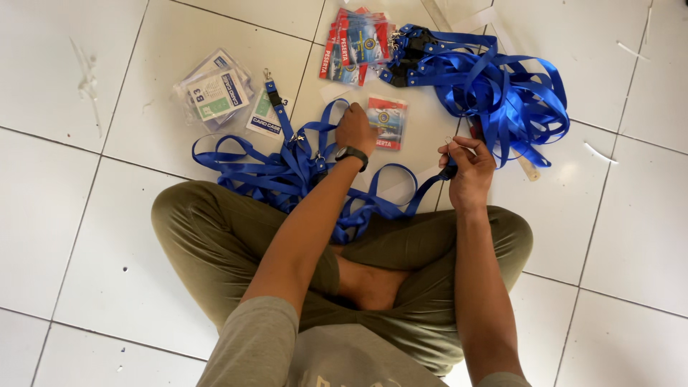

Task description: The person sits on the floor and assembles blue lanyards by inserting packaged ID cards into the plastic holders attached to the straps. The person handles the lanyards and cards by hand, repeatedly threading the cards through the holders and placing the finished items into a pile.

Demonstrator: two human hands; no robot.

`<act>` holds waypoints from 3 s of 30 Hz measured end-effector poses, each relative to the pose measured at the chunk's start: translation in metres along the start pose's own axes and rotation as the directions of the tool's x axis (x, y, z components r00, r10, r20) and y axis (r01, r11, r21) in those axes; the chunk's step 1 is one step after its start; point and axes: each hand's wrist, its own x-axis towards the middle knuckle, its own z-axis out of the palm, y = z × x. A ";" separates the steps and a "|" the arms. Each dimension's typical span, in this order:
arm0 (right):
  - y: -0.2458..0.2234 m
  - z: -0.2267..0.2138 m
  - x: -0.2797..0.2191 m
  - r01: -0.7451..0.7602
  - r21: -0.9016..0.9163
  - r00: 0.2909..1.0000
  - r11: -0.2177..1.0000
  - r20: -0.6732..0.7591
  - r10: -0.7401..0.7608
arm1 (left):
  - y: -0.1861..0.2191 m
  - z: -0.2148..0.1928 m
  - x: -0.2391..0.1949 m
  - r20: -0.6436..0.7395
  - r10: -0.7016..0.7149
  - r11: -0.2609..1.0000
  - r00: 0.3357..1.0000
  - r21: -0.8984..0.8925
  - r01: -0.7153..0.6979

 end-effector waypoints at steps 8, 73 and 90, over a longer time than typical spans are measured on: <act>-0.006 0.016 -0.005 -0.020 0.023 0.996 1.000 0.092 0.018 | -0.021 -0.046 -0.006 0.041 -0.012 0.714 0.999 -0.700 0.037; -0.046 0.074 -0.069 -0.206 -0.010 0.856 0.978 0.483 0.185 | -0.165 -0.286 -0.043 -0.275 0.246 -0.808 0.929 -0.587 0.040; 0.014 0.059 -0.070 -0.445 0.098 0.815 0.890 0.456 0.357 | -0.044 -0.225 -0.123 0.172 0.349 -0.433 0.921 -0.842 0.322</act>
